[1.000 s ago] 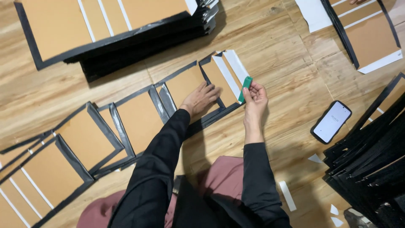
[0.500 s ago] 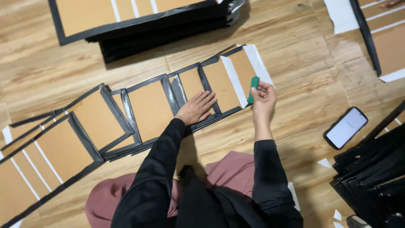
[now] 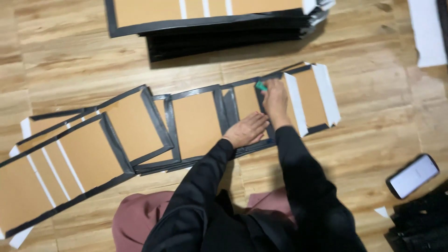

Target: A person sitting on the floor processes cardboard sheets by using a green tool to press along the edges before stacking them.

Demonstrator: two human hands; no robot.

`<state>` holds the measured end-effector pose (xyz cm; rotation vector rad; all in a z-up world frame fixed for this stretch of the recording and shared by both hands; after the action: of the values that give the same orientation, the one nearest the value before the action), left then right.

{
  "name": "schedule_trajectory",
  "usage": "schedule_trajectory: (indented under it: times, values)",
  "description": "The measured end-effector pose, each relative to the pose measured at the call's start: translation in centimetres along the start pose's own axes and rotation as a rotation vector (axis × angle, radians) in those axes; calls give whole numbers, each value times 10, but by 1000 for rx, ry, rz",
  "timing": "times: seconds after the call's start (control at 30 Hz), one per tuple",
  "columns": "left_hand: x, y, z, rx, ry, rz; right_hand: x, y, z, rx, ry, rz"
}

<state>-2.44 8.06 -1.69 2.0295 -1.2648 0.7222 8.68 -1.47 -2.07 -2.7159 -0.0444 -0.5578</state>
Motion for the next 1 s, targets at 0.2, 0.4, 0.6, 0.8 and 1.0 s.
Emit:
schedule_trajectory:
  times: [0.2,0.4,0.6,0.8,1.0]
  values:
    - [7,7,-7,44,26,58,14,-10,-3,39,-47,-136]
    - [19,5,-21,150,2,77,-46,-20,-50,75,-137,-139]
    - [14,5,-8,363,-259,-80,-121,-12,-74,83,-189,-53]
    - [24,28,1,546,-410,-5,-150,-17,-88,38,-229,43]
    - [18,24,33,498,-520,106,-156,8,-112,176,-184,361]
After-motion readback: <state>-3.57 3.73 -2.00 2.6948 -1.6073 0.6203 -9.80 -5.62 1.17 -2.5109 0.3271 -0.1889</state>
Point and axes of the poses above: each hand's wrist, its own x-axis towards the middle knuckle, its own z-axis out of the palm, y = z × x, the point moved 8 cm from there along x, towards the middle knuckle, and after that the axes turned 11 degrees about y, right-handed, at the moved point
